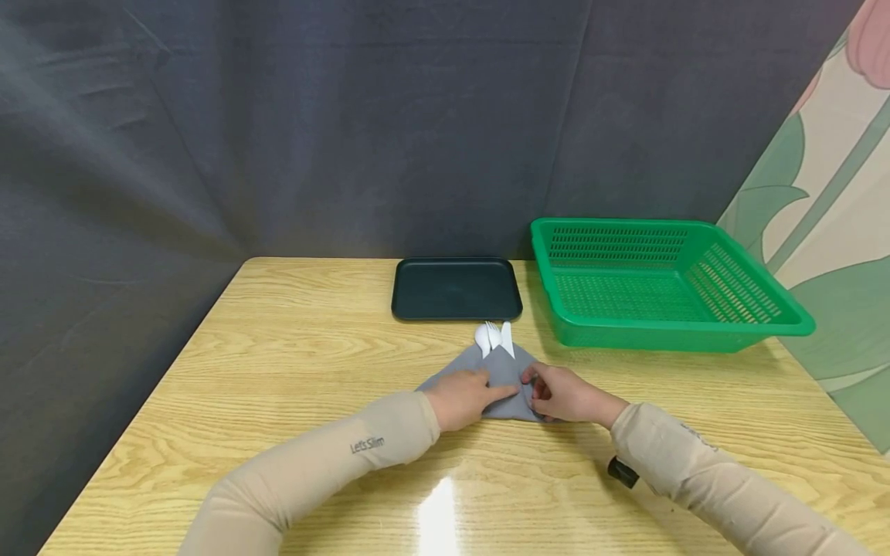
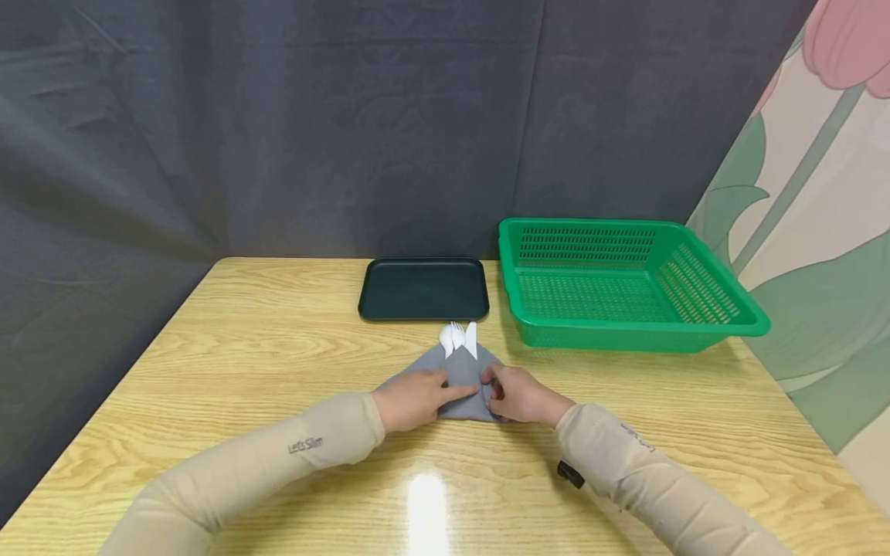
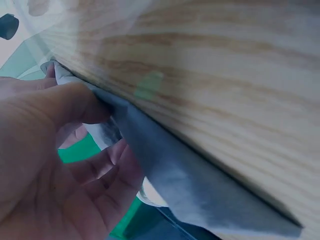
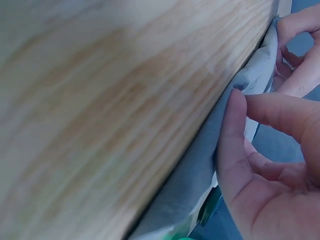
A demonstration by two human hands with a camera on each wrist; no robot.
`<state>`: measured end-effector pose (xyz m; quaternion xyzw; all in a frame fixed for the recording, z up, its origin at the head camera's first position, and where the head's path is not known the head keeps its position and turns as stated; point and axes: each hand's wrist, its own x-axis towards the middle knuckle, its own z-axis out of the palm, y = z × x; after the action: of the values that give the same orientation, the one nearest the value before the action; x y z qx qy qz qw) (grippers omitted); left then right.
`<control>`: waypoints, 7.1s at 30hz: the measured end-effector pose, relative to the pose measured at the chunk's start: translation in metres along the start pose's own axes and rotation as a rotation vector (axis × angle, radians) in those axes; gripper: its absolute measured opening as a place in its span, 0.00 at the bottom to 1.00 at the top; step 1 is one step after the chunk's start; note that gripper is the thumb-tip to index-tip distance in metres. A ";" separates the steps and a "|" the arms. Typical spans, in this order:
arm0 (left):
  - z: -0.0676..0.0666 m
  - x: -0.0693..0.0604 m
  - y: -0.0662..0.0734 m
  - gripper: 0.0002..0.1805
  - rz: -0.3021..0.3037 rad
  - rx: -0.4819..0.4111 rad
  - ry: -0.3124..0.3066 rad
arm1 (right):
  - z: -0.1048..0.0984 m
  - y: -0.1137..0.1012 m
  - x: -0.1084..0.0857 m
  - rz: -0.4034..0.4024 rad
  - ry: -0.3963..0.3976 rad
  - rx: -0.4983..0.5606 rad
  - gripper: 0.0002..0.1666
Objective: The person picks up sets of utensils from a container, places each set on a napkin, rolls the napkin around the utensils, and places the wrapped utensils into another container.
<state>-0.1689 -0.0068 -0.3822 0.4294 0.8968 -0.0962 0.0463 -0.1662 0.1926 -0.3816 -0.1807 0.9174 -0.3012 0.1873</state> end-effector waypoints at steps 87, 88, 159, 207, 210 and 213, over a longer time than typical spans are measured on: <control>-0.005 0.004 0.000 0.30 -0.021 -0.058 -0.040 | -0.002 0.007 -0.003 0.020 0.174 -0.227 0.22; -0.005 0.004 0.000 0.30 -0.020 -0.057 -0.039 | -0.003 0.008 -0.003 0.053 0.191 -0.250 0.27; -0.008 0.006 0.001 0.28 -0.021 -0.073 -0.057 | -0.015 0.001 -0.001 0.177 0.003 0.350 0.26; -0.003 0.006 -0.004 0.31 -0.025 -0.190 -0.089 | -0.006 0.000 0.007 0.203 -0.086 0.558 0.18; -0.002 0.007 -0.004 0.32 -0.044 -0.208 -0.098 | -0.005 -0.001 0.007 0.215 -0.086 0.560 0.16; -0.002 0.006 -0.003 0.31 -0.054 -0.196 -0.081 | -0.004 -0.002 0.008 0.224 -0.088 0.563 0.16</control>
<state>-0.1751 -0.0040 -0.3813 0.3941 0.9106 -0.0264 0.1217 -0.1747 0.1901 -0.3792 -0.0324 0.8031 -0.5129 0.3017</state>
